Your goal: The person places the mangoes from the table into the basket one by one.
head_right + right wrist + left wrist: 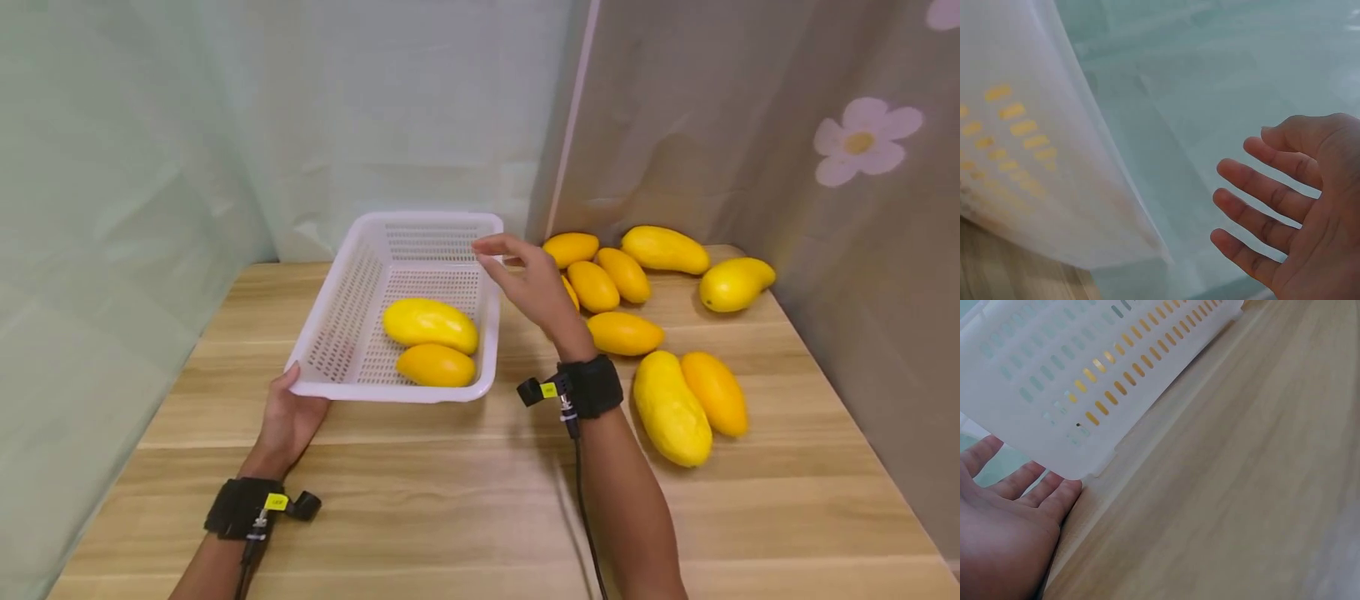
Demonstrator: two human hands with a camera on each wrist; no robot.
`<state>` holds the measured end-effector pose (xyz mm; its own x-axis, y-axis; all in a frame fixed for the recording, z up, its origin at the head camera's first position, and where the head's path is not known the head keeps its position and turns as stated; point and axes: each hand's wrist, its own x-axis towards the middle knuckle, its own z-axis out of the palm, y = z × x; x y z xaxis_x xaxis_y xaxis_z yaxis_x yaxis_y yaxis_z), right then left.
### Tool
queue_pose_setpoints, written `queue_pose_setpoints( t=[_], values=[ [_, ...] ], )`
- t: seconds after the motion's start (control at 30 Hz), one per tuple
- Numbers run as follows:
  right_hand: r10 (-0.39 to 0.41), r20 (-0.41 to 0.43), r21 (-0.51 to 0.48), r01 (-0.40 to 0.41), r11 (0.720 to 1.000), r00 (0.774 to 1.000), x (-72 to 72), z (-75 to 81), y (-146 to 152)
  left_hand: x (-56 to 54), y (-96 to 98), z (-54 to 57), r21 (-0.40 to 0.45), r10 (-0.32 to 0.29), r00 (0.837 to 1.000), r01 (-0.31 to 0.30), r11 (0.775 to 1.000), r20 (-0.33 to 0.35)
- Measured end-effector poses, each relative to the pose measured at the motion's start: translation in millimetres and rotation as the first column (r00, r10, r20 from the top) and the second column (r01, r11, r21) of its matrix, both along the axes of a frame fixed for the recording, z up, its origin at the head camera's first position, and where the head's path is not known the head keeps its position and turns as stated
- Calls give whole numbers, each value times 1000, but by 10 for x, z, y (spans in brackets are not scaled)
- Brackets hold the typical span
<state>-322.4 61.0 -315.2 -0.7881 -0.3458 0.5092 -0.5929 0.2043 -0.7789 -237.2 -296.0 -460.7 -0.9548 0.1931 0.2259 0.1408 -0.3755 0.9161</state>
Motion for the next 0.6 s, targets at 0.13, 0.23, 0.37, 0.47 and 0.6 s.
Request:
queue_pose_setpoints(
  t=[0.13,0.23,0.37,0.47,0.6],
  values=[
    [-41,14,-1,41,999,999,-2,24,94,-6,-42,-29,4,-2,1000,2,1000,-9],
    [-61,20,-2,61,998,998,-24,6,161,-6,-64,-45,5,-4,1000,4,1000,-12],
    [-95,17,-34,95,995,995,-90,-43,251,-7,-63,-45,8,0,1000,0,1000,-4],
    [-123,15,-61,124,990,992,-134,-83,317,-7,-59,-34,6,4,1000,-4,1000,-1],
    [-168,0,-97,167,981,986,-190,-139,395,-4,-57,-28,-11,9,1000,-9,1000,-1]
  ],
)
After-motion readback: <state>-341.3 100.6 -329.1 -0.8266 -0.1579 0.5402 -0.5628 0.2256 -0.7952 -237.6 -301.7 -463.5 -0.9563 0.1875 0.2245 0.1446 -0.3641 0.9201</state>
